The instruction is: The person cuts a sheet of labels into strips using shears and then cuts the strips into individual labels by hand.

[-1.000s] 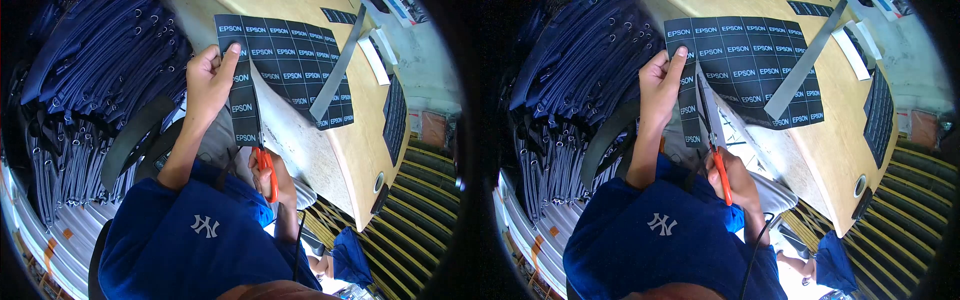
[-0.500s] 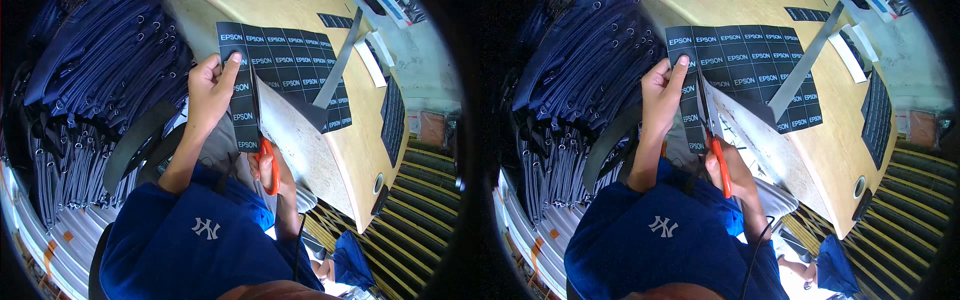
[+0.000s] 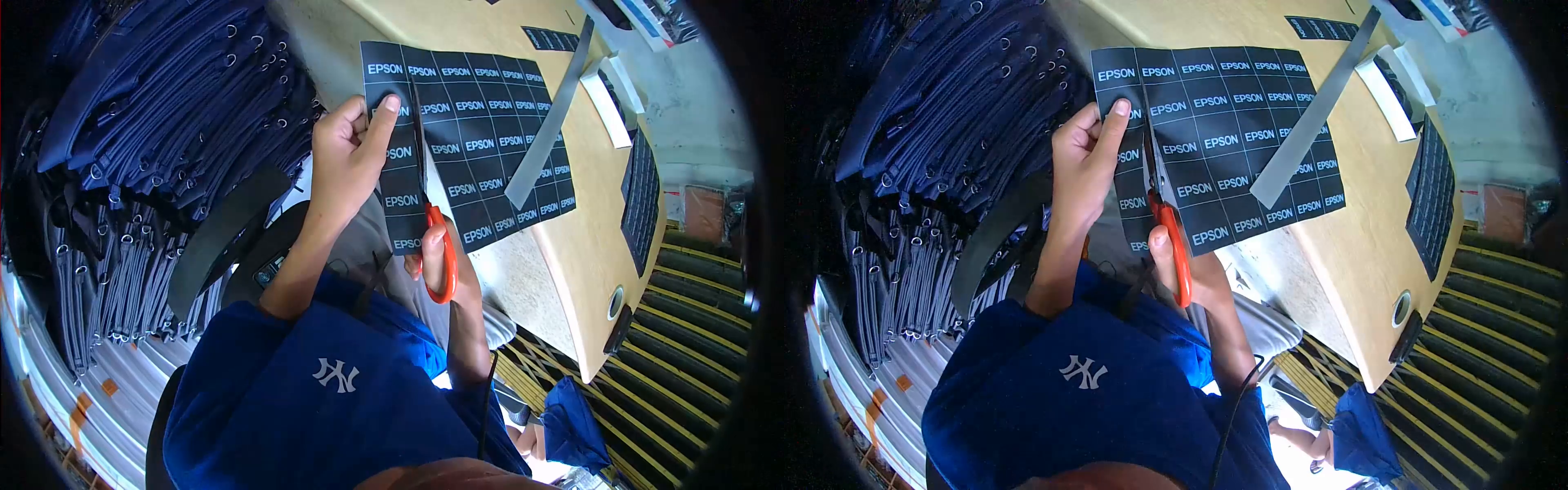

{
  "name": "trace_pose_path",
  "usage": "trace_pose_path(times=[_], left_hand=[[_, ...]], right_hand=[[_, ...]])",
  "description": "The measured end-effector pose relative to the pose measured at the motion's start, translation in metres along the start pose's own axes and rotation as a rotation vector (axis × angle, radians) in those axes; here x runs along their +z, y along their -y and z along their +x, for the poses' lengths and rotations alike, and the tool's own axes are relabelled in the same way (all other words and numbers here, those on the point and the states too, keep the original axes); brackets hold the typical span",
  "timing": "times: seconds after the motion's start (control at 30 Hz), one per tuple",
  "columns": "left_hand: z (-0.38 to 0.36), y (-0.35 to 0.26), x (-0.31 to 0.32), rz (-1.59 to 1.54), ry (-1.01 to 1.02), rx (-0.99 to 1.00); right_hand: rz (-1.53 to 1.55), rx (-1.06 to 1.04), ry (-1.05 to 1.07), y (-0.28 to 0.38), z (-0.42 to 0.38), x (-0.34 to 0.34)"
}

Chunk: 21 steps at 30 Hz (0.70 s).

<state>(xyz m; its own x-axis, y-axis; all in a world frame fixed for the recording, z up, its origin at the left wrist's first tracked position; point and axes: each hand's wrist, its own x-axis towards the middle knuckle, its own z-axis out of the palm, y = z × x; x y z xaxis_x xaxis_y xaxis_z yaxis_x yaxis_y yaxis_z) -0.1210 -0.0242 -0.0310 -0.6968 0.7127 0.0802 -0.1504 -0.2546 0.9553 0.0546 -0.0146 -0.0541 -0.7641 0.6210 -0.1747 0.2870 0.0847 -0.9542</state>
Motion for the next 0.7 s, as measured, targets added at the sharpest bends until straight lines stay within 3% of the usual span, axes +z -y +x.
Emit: trace_pose_path(times=[0.17, 0.33, 0.47, 0.53, 0.7], left_hand=[[0.0, 0.004, 0.0, -0.008, -0.002, -0.014], [0.0, 0.003, -0.001, -0.01, -0.004, -0.018], [0.0, 0.006, -0.001, -0.035, -0.017, -0.048], [0.0, 0.006, -0.001, -0.031, -0.017, -0.044], [0.001, 0.007, -0.002, -0.024, -0.019, -0.068]], right_hand=[[-0.012, 0.012, 0.031, 0.008, 0.004, -0.004], [-0.006, 0.121, -0.08, 0.017, 0.005, 0.003], [-0.034, 0.108, -0.022, 0.02, 0.009, -0.001], [-0.02, 0.268, 0.033, 0.029, 0.008, -0.003], [0.009, 0.223, 0.018, 0.023, 0.008, -0.003]])
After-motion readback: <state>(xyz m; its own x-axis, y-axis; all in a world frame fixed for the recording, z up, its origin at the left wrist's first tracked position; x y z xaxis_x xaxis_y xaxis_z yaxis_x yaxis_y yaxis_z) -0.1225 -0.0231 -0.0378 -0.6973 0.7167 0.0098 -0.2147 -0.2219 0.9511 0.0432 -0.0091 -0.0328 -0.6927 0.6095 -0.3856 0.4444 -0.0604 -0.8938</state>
